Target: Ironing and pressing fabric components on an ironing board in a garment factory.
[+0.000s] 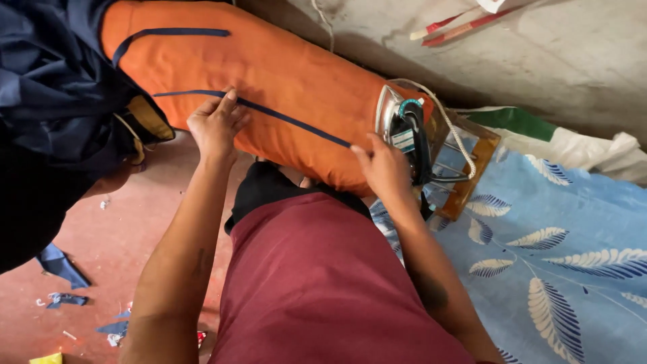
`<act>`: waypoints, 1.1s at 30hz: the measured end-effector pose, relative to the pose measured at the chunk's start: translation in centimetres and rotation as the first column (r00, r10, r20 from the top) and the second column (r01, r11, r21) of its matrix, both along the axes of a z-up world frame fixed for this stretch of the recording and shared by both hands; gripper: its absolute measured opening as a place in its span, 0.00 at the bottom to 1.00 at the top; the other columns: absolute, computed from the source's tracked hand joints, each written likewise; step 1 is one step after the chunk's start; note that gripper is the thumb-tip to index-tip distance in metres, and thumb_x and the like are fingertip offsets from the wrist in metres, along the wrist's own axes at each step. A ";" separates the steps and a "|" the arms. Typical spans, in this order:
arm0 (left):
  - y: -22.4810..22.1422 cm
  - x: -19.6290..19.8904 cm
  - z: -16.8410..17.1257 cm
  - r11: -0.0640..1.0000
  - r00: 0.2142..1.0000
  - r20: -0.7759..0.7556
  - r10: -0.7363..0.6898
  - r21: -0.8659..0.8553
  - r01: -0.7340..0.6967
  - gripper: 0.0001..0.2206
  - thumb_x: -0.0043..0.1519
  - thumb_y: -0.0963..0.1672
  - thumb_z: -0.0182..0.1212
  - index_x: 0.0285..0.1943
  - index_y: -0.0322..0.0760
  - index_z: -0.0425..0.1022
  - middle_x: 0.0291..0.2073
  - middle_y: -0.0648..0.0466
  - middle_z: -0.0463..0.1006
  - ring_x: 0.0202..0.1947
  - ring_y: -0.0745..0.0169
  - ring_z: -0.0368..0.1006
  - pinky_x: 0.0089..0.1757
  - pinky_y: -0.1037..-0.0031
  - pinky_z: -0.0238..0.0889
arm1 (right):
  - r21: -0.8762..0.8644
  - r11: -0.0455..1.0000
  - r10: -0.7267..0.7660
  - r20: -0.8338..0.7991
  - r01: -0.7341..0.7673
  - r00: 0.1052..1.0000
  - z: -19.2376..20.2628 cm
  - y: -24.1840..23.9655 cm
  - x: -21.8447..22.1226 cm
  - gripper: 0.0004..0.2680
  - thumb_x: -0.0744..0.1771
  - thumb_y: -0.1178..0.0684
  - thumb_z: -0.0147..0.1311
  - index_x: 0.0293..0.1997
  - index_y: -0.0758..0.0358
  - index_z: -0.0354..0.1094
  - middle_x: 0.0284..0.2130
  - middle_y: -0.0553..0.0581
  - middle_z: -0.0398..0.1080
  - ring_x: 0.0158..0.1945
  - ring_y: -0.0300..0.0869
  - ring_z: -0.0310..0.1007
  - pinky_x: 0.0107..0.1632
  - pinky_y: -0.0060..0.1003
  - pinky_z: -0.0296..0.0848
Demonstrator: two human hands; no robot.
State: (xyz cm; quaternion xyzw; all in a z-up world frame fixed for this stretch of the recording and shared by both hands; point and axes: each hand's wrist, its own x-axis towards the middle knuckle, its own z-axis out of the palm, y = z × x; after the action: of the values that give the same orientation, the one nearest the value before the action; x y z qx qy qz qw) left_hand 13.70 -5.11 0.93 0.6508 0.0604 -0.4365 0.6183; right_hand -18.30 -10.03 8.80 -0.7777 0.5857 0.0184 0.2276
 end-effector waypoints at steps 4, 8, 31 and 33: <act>0.1 -1.0 0.8 1.000 1.000 -0.020 0.014 0.005 -0.014 0.07 0.59 0.41 0.73 0.39 0.30 0.81 0.27 0.47 0.79 0.28 0.59 0.83 0.35 0.64 0.86 | -0.422 0.900 -0.031 0.187 0.109 0.982 4.4 0.0 -2.5 0.06 0.68 0.47 0.66 0.43 0.54 0.78 0.24 0.56 0.77 0.33 0.53 0.80 0.37 0.44 0.77; 0.2 -1.3 1.2 1.000 1.000 -0.013 -0.003 0.013 0.003 0.07 0.60 0.41 0.74 0.41 0.32 0.83 0.28 0.49 0.80 0.30 0.60 0.85 0.39 0.62 0.86 | -0.379 0.897 -0.141 0.246 0.229 0.959 2.7 -1.9 -4.3 0.15 0.68 0.44 0.66 0.54 0.60 0.71 0.37 0.64 0.72 0.43 0.61 0.75 0.48 0.53 0.72; 0.1 3.6 -0.1 0.987 0.985 -0.075 0.156 -0.014 -0.157 0.09 0.59 0.41 0.72 0.38 0.27 0.79 0.27 0.44 0.79 0.26 0.55 0.84 0.35 0.61 0.86 | -0.340 0.905 0.354 0.262 -0.257 0.898 -4.7 -0.9 2.6 0.16 0.64 0.34 0.65 0.34 0.55 0.70 0.20 0.58 0.70 0.27 0.54 0.77 0.29 0.44 0.74; 0.4 5.0 -1.5 0.992 0.992 -0.006 0.126 -0.008 -0.126 0.07 0.60 0.42 0.71 0.38 0.29 0.80 0.27 0.46 0.78 0.27 0.56 0.84 0.32 0.63 0.86 | -0.359 0.894 0.368 0.242 -0.269 0.898 -5.0 -0.8 3.6 0.16 0.64 0.33 0.65 0.33 0.55 0.70 0.20 0.57 0.69 0.27 0.53 0.76 0.28 0.43 0.74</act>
State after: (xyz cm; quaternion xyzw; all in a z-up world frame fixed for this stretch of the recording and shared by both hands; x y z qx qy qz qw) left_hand 18.69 -4.70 -0.55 0.6419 0.1011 -0.3986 0.6472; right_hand -14.70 -10.81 3.83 -0.8836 0.4019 -0.1580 0.1809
